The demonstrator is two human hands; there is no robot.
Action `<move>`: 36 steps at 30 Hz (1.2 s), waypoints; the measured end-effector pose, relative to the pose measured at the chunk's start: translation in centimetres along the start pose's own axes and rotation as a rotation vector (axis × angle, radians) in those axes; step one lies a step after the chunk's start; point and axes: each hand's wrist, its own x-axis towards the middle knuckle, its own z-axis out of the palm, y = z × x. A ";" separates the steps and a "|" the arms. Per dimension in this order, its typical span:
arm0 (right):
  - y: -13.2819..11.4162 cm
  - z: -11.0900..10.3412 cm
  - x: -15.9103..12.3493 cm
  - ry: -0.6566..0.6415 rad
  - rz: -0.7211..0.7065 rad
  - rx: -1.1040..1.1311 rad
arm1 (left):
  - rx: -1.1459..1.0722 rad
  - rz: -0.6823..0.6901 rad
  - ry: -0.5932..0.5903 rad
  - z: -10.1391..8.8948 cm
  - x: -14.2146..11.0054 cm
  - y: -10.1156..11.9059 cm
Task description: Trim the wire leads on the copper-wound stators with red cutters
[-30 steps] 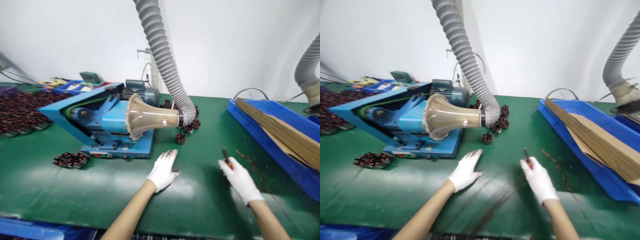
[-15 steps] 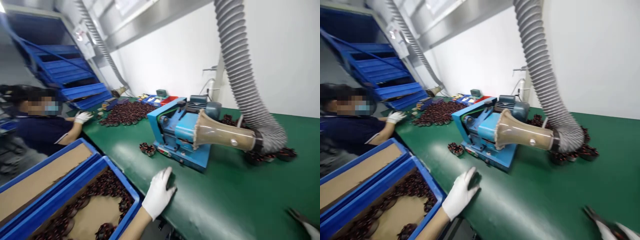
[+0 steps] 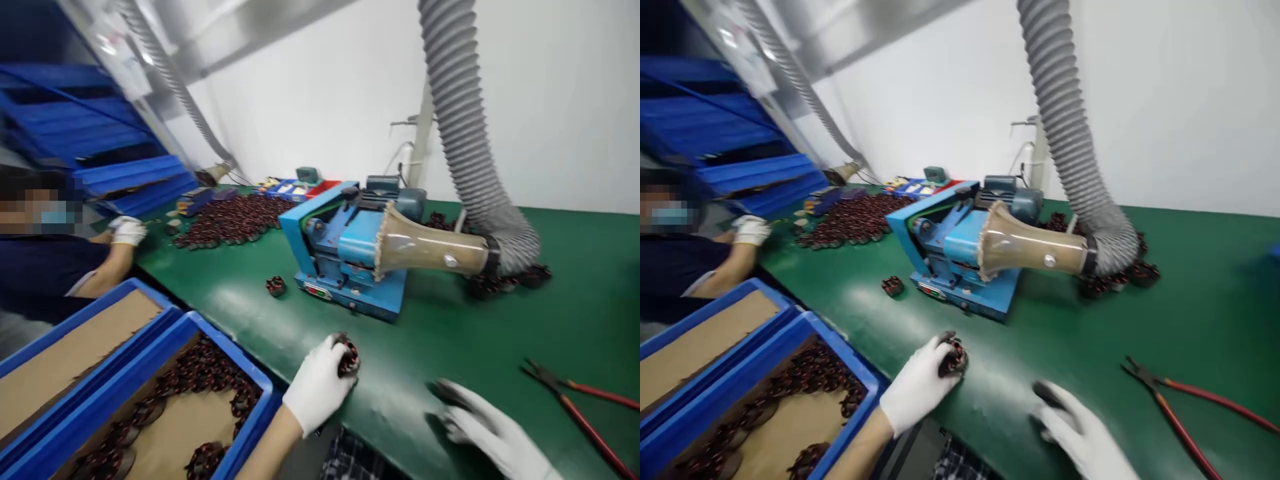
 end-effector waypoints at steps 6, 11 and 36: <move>-3.2 2.8 1.0 -0.021 -0.046 0.018 | -0.316 0.181 -0.080 5.7 -3.1 5.6; -3.1 1.3 0.5 -0.150 0.030 0.231 | -0.288 0.211 -0.052 8.0 -2.7 6.4; -3.3 0.3 -1.1 -0.143 -0.340 -1.042 | -0.367 0.293 -0.225 3.4 -1.1 7.0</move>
